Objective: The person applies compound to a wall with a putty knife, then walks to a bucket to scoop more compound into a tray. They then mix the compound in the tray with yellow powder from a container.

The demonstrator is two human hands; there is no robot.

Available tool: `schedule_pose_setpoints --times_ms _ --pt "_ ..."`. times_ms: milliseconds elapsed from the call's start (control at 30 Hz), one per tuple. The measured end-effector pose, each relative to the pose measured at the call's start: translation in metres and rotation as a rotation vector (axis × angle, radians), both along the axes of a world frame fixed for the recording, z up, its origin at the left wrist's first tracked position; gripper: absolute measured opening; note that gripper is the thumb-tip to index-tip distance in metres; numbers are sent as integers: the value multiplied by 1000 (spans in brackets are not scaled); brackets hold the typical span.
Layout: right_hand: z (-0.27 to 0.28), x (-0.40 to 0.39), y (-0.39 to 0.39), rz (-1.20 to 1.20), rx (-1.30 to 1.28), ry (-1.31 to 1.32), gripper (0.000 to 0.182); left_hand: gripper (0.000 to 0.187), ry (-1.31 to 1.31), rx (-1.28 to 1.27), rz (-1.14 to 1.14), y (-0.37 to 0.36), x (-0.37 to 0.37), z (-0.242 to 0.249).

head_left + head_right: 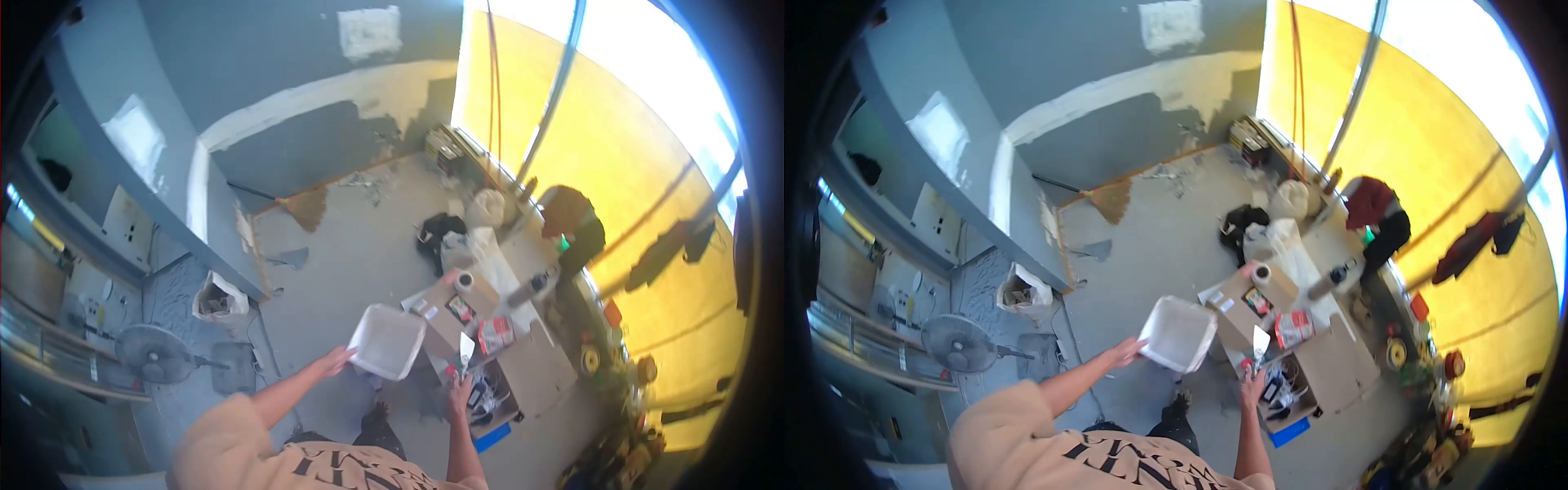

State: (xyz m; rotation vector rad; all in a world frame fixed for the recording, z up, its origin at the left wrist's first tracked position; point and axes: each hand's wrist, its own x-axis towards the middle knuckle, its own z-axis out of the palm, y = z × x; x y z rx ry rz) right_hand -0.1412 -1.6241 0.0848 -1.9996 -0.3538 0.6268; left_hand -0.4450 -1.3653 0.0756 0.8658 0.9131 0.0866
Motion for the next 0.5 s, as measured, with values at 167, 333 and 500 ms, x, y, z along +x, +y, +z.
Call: schedule_pose_setpoints --times_ms 167,333,500 --pt "-139 62 94 45 -37 -433 51 44 -15 -149 447 -75 -190 54" --pt "-89 47 112 248 -721 -376 53 55 -81 -83 747 -177 -287 81" --pt "-73 -12 62 680 -355 -700 55 53 -177 -61 1122 -296 -323 54"
